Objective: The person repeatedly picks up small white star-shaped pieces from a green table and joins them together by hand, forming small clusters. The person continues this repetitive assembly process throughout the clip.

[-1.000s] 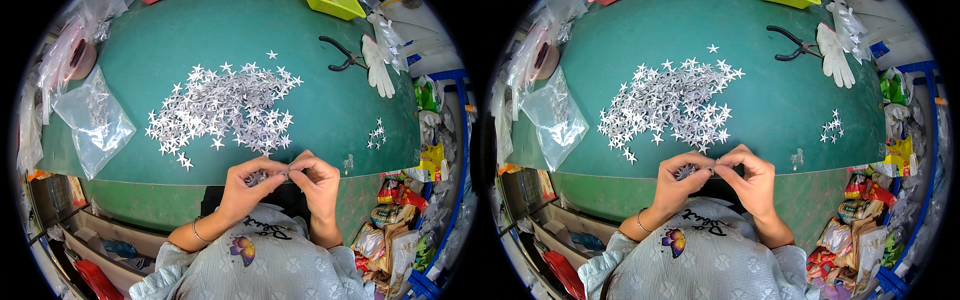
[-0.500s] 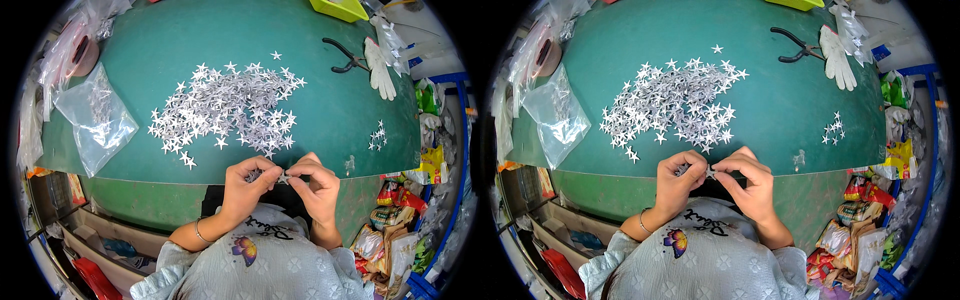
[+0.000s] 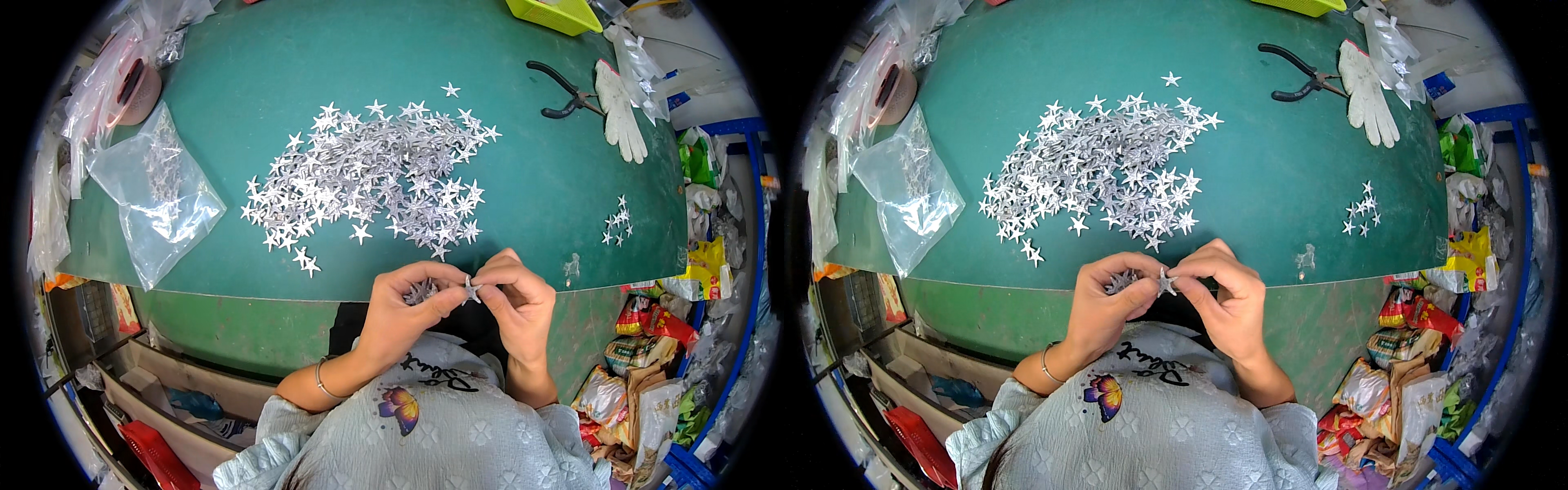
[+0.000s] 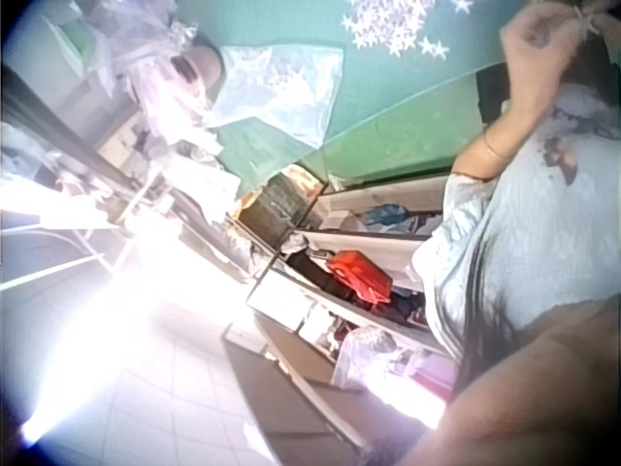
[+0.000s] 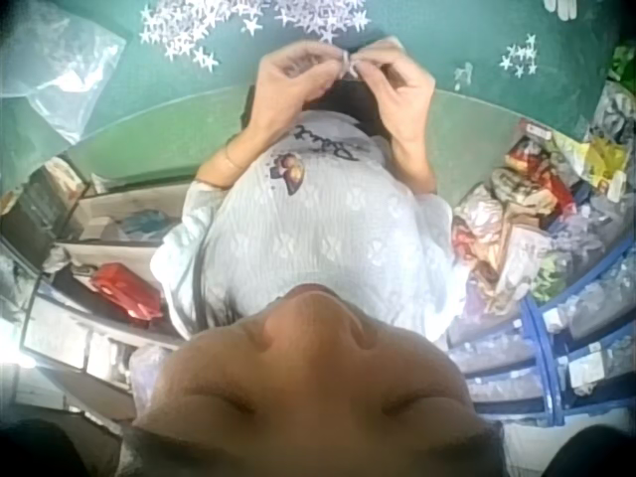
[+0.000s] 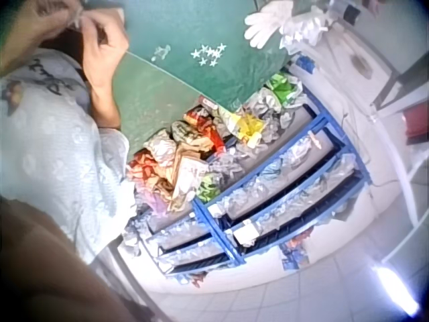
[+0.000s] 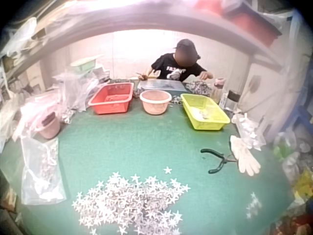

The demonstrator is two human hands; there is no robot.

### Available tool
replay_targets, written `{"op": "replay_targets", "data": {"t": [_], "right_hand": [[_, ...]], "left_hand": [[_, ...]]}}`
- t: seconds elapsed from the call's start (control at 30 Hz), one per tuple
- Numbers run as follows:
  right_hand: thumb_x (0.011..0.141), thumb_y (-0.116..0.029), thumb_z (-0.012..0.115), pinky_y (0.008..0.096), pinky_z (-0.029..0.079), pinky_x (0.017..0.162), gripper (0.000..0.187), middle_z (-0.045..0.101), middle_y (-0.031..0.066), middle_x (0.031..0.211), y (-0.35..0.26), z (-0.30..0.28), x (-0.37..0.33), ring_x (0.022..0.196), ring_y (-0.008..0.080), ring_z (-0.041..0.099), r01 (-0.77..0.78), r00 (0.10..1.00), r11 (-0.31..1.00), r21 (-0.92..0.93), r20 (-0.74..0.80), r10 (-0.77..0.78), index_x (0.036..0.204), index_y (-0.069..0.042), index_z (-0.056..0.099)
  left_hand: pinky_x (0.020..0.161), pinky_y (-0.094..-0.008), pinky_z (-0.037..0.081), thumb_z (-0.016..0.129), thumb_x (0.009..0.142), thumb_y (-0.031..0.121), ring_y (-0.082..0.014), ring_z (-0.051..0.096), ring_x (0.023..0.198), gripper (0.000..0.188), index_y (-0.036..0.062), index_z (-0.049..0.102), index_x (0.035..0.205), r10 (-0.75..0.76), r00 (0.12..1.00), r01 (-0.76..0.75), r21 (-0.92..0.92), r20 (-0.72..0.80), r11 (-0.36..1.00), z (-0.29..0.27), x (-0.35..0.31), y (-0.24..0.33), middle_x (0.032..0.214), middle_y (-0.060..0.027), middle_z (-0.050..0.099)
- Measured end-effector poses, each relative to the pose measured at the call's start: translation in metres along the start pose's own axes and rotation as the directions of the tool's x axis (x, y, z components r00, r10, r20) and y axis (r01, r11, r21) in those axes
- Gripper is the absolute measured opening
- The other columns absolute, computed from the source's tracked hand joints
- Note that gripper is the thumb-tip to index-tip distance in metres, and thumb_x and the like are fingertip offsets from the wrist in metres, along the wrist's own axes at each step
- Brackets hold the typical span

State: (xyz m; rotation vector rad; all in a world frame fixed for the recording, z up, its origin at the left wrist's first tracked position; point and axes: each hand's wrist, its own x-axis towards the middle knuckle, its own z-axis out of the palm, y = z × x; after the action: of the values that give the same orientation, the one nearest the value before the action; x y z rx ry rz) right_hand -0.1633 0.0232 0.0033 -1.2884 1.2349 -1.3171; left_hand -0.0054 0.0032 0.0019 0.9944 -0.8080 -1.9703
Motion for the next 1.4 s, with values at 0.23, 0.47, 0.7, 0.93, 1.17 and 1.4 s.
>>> {"op": "replay_targets", "data": {"t": [0.23,0.47,0.7,0.93,1.17,1.4], "right_hand": [[0.068,0.005,0.067,0.0283,0.042,0.068,0.018,0.062,0.0089,0.075,0.006,-0.004,0.006,0.070,0.0187,0.054,0.081,0.988,0.969,-0.233,-0.108,-0.108,0.085,0.001,0.065],[0.068,-0.002,0.070,0.0322,0.038,0.072,0.026,0.059,0.0062,0.090,0.021,-0.006,0.031,0.083,0.0232,0.052,0.146,0.979,0.587,-0.796,0.032,-0.200,0.093,-0.002,0.064],[0.068,-0.001,0.070,0.0325,0.037,0.071,0.024,0.059,0.0069,0.087,0.032,-0.010,0.028,0.080,0.0234,0.052,0.178,0.957,0.549,-0.817,0.013,-0.291,0.091,-0.002,0.064],[0.073,0.008,0.065,0.0240,0.041,0.066,0.013,0.062,0.0079,0.083,0.031,-0.013,0.017,0.072,0.0148,0.053,0.036,0.972,0.942,-0.333,-0.208,-0.111,0.085,0.003,0.063],[0.076,0.010,0.062,0.0238,0.046,0.067,0.009,0.063,0.0107,0.082,0.005,-0.002,0.001,0.073,0.0143,0.058,-0.141,0.983,0.973,0.182,-0.089,0.159,0.084,0.006,0.063],[0.070,0.008,0.068,0.0281,0.046,0.064,0.011,0.063,0.0113,0.074,-0.007,-0.002,-0.001,0.069,0.0205,0.059,0.020,0.999,0.991,-0.134,-0.046,-0.027,0.079,0.005,0.063]], "left_hand": [[0.042,-0.0176,0.027,0.055,0.087,0.010,-0.0064,0.040,0.050,0.012,-0.0020,0.056,0.085,-0.150,0.981,0.177,-0.240,0.125,0.955,-0.008,0.005,-0.001,0.074,-0.0105,0.056],[0.038,-0.0211,0.031,0.049,0.082,0.011,-0.0103,0.038,0.040,0.015,-0.0025,0.053,0.081,-0.095,0.967,0.193,-0.436,0.237,0.879,-0.013,0.009,0.002,0.073,-0.0165,0.054],[0.038,-0.0181,0.033,0.047,0.082,0.005,-0.0117,0.051,0.056,0.016,-0.0055,0.058,0.086,-0.074,0.972,0.173,-0.469,0.222,0.866,-0.014,0.008,0.001,0.078,-0.0152,0.059],[0.039,-0.0179,0.030,0.049,0.087,0.006,-0.0091,0.048,0.055,0.015,-0.0040,0.059,0.092,-0.071,0.989,0.121,-0.428,0.132,0.895,-0.017,0.010,-0.004,0.072,-0.0078,0.056],[0.052,-0.0172,0.035,0.062,0.081,0.000,-0.0043,0.046,0.061,0.023,-0.0013,0.060,0.103,0.053,0.998,-0.052,-0.033,0.034,0.998,-0.008,0.006,0.002,0.073,0.0005,0.055],[0.062,-0.0190,0.037,0.064,0.080,-0.001,-0.0039,0.045,0.068,0.024,-0.0016,0.062,0.103,0.135,0.988,-0.140,0.063,0.073,0.988,-0.005,0.003,0.007,0.073,0.0024,0.054]]}}
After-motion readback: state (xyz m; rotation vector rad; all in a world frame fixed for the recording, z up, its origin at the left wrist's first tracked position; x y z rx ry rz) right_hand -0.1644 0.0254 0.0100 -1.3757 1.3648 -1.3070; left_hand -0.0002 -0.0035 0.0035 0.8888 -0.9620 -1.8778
